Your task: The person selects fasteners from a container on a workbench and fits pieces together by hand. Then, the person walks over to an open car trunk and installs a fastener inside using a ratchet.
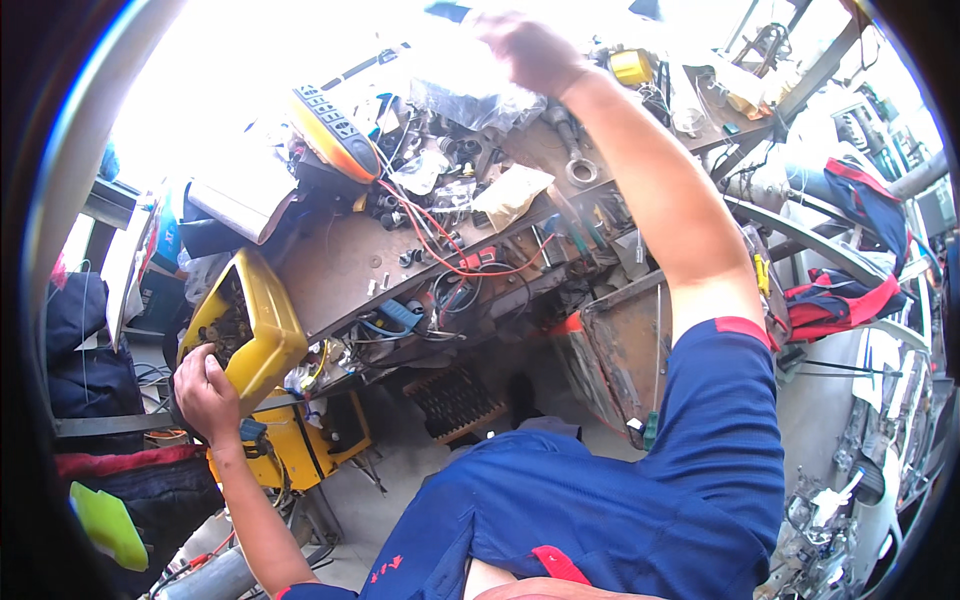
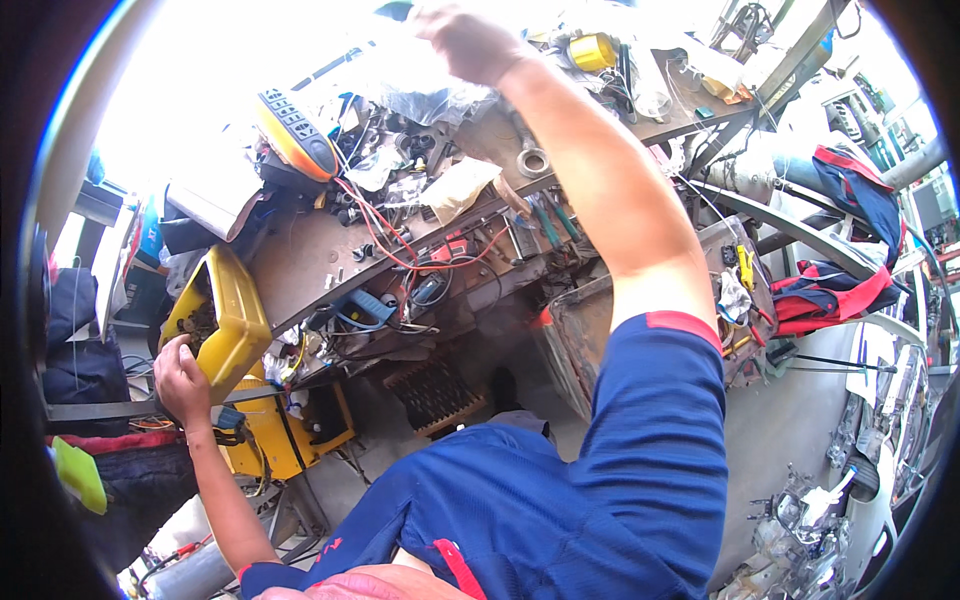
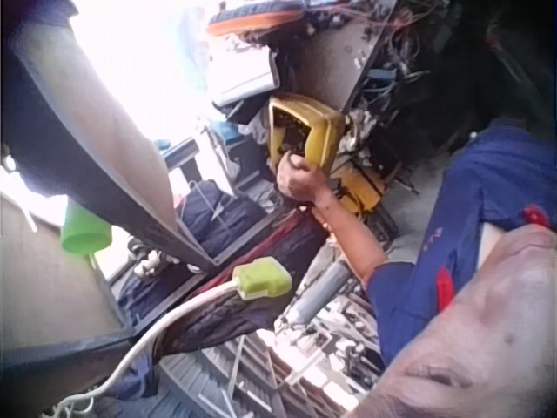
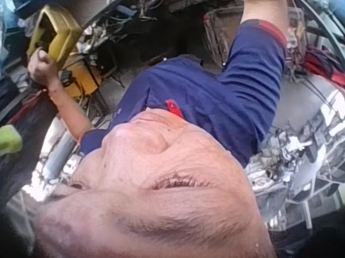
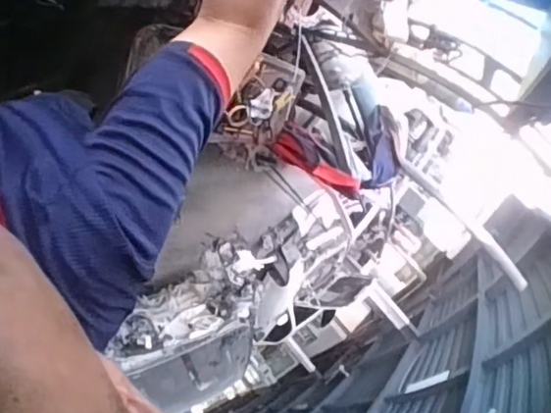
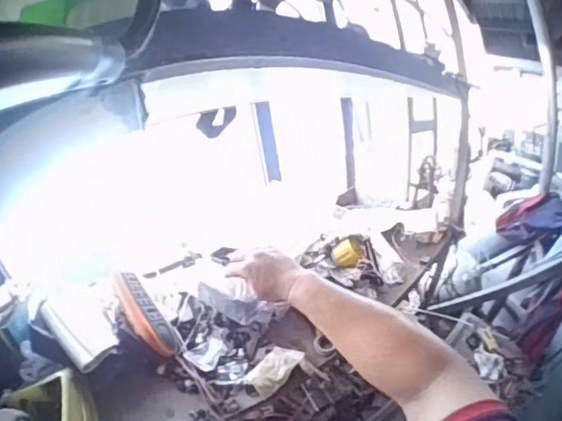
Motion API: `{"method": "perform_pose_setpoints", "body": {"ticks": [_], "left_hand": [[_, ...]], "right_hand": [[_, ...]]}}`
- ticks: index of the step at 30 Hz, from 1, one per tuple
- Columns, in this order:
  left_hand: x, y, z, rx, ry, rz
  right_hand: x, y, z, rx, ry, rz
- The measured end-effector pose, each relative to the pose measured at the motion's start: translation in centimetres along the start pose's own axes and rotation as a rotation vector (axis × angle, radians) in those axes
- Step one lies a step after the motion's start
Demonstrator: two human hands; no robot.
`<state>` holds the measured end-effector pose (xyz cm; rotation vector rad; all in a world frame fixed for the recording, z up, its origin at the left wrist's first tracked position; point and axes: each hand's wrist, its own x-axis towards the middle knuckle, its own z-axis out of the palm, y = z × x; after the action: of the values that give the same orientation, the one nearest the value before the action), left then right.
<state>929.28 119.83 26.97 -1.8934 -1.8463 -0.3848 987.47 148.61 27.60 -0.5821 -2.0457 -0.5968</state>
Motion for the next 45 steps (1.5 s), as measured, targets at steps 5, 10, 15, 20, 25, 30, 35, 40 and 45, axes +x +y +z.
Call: {"method": "perform_pose_setpoints", "body": {"ticks": [5,10,15,20,25,30,35,40,45], "left_hand": [[-0.6,-0.1,-0.2,-0.020,-0.010,-0.019],[0.2,0.5,-0.2,-0.020,-0.002,-0.011],[-1.6,-1.0,-0.6,0.022,-0.005,-0.045],[-0.1,0.4,-0.5,0.004,0.017,-0.025],[-0.9,-0.3,-0.4,0.040,0.010,-0.036],[-1.0,-0.1,-0.5,0.038,0.028,-0.027],[-0.8,0.4,-0.7,0.044,0.031,-0.035],[-1.0,0.1,-0.6,0.024,0.016,-0.048],[-1.1,0.3,-1.0,0.029,0.019,-0.058]], "right_hand": [[-2.5,0.2,4.1,-0.203,-0.442,0.393],[-7.0,7.0,5.0,-0.032,-0.476,0.515],[1.2,-1.9,1.4,-0.430,-0.803,0.427],[-0.2,-0.1,-0.5,-0.389,-0.811,0.495],[2.2,-2.8,-1.0,-0.251,-0.666,0.545],[1.1,-1.4,0.3,-0.123,-0.419,0.442],[3.2,-4.0,2.5,-0.036,-0.715,0.595],[2.6,-8.6,3.5,-0.229,-0.818,0.566],[3.0,-7.2,3.8,-0.165,-0.818,0.757]]}}
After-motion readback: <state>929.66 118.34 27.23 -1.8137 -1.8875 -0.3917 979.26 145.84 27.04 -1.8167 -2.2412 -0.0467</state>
